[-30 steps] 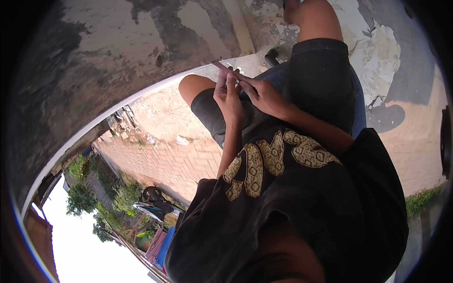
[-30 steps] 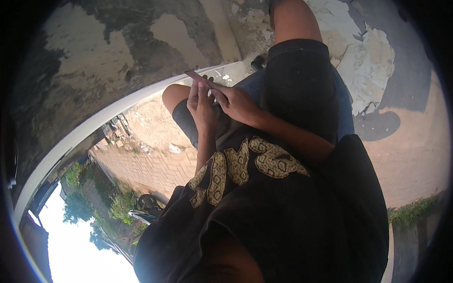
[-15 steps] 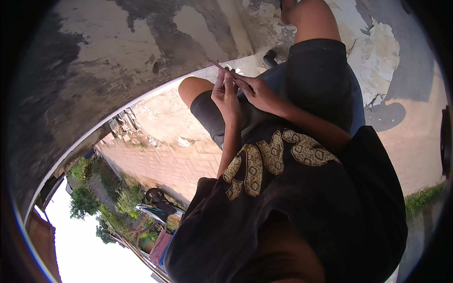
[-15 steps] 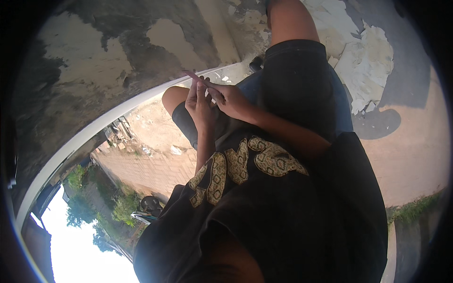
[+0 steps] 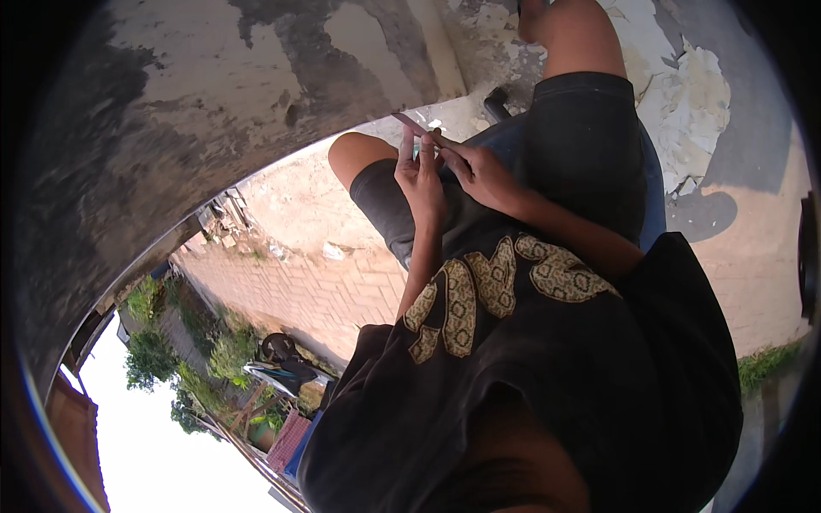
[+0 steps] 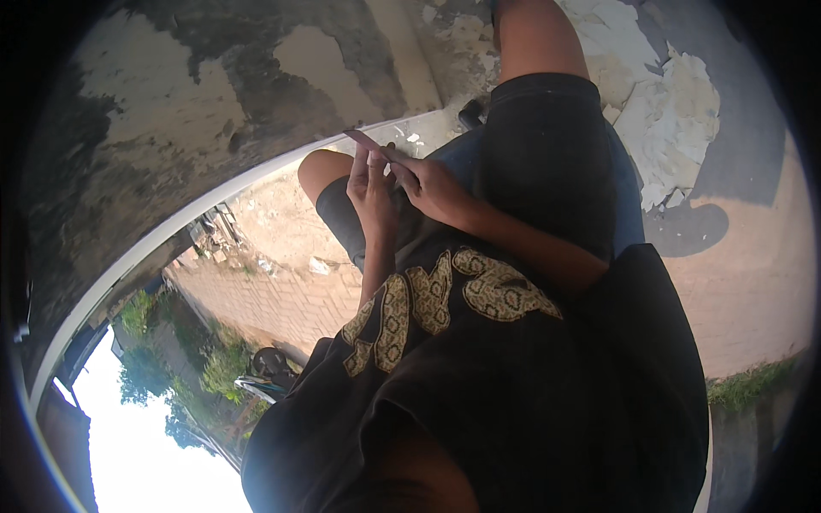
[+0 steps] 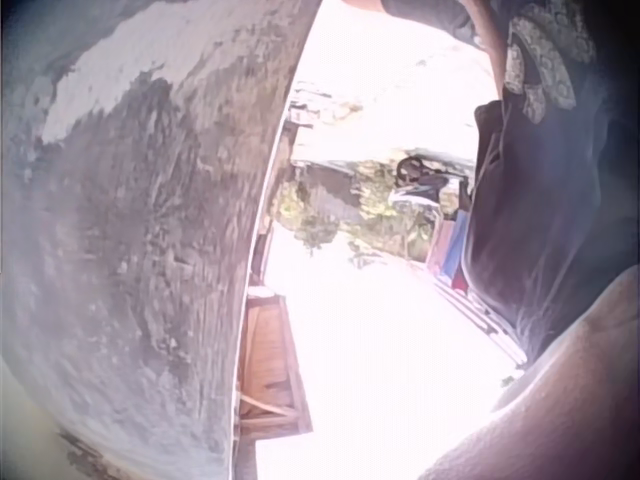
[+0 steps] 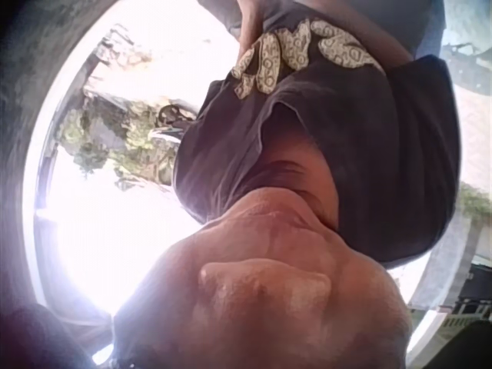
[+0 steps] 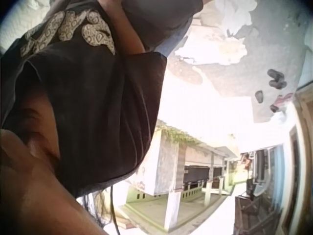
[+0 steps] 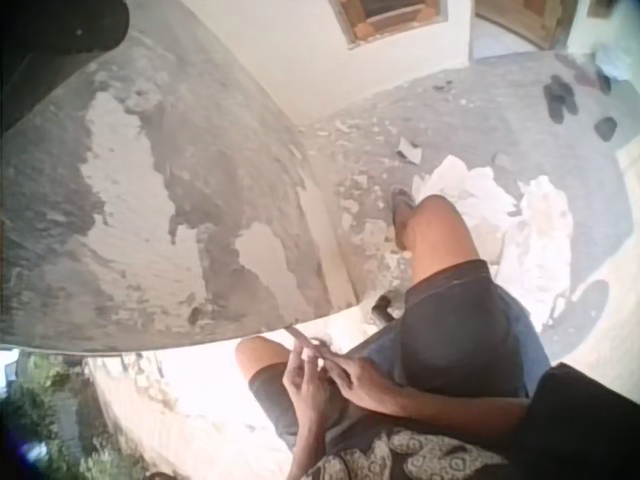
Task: The person cuts a strip of sandpaper with a scraper and sands a wall with the sandpaper.
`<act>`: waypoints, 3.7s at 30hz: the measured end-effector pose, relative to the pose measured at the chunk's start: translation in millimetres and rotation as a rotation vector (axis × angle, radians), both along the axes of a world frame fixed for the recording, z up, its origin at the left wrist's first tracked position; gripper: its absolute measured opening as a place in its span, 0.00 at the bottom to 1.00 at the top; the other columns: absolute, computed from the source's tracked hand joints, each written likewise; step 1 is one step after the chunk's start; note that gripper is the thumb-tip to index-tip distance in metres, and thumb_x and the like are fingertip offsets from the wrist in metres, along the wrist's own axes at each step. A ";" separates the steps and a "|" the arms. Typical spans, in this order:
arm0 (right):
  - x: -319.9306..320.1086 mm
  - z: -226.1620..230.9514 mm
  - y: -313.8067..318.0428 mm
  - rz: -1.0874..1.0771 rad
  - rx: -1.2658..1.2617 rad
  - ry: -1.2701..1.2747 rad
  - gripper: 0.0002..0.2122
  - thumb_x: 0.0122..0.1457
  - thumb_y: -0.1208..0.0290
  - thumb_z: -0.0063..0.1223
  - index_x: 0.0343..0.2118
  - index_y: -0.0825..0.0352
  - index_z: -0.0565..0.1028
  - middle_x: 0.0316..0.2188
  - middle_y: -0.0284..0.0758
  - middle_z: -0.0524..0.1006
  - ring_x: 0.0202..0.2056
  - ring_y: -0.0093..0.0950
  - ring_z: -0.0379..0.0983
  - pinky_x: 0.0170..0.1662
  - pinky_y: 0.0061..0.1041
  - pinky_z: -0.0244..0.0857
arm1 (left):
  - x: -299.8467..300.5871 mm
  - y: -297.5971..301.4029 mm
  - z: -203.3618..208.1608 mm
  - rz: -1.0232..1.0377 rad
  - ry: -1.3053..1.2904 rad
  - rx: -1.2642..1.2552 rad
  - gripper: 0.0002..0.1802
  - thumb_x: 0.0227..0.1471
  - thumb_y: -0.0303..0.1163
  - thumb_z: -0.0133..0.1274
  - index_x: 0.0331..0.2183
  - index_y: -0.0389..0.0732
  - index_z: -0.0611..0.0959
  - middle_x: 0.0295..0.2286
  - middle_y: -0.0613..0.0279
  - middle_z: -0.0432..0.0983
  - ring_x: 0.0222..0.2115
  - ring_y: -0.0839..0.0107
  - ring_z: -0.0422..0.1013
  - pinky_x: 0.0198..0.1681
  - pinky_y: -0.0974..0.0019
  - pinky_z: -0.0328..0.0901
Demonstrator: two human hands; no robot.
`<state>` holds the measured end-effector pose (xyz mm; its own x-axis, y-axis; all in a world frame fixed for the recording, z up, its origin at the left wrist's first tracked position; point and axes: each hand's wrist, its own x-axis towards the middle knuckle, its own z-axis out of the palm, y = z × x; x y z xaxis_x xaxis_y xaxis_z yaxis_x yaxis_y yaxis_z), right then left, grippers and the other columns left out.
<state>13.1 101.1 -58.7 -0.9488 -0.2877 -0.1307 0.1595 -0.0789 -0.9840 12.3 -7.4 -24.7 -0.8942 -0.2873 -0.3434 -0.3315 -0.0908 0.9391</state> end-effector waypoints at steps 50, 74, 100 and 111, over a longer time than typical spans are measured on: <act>-18.9 -29.3 13.7 0.057 -0.113 -0.378 0.19 0.66 0.59 0.39 0.58 0.58 0.67 0.16 0.25 0.63 0.09 0.12 0.54 0.11 0.16 0.52 | -52.2 -40.1 -46.8 0.044 0.222 -1.097 0.12 0.44 0.30 0.62 0.23 0.33 0.77 0.20 0.57 0.75 0.24 0.63 0.75 0.31 0.67 0.70; -56.3 58.2 58.1 -0.082 0.234 0.311 0.16 0.60 0.65 0.52 0.48 0.67 0.74 0.24 0.30 0.73 0.26 0.16 0.68 0.33 0.14 0.64 | -8.1 -19.5 -64.6 0.247 -0.362 1.002 0.10 0.51 0.19 0.52 0.38 0.29 0.72 0.34 0.56 0.73 0.35 0.65 0.74 0.45 0.66 0.73; -81.1 79.2 -43.9 -0.400 -0.565 0.284 0.10 0.58 0.78 0.37 0.20 0.66 0.59 0.13 0.27 0.60 0.15 0.15 0.52 0.19 0.20 0.52 | -20.1 -22.3 -6.5 0.185 0.670 -1.020 0.08 0.41 0.23 0.61 0.28 0.43 0.83 0.27 0.64 0.80 0.26 0.69 0.77 0.28 0.70 0.69; -86.7 81.7 -42.6 -0.331 -0.620 0.375 0.09 0.58 0.79 0.37 0.21 0.66 0.58 0.15 0.28 0.60 0.16 0.15 0.52 0.19 0.19 0.49 | -33.6 -19.0 -5.7 0.224 0.782 -1.036 0.08 0.38 0.21 0.61 0.26 0.42 0.82 0.25 0.64 0.78 0.24 0.67 0.75 0.26 0.68 0.67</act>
